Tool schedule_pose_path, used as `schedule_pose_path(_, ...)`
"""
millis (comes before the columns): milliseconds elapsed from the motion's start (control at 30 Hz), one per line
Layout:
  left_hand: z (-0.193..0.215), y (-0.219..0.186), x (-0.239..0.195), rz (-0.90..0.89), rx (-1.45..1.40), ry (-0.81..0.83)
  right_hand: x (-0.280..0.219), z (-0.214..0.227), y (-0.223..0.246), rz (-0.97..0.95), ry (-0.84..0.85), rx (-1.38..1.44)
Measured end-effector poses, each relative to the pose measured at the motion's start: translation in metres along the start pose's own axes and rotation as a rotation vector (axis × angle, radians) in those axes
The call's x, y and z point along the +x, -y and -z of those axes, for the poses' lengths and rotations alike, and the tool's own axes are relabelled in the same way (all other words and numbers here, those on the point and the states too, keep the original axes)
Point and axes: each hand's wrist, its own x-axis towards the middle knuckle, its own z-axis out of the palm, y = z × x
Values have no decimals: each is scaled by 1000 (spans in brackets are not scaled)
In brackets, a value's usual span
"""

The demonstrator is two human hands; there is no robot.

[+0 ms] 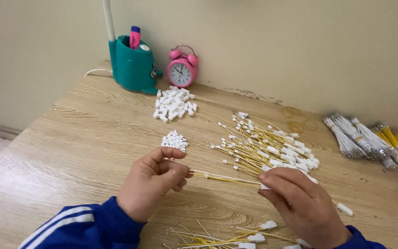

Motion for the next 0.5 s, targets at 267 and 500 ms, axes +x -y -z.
schedule_pose_path(267,-15,6,-7,-58,82,-40,39,-16,3,-479,475,175)
schedule_pose_path(500,-22,9,-21,-205,237,-58,78,-54,30,-778,602,433)
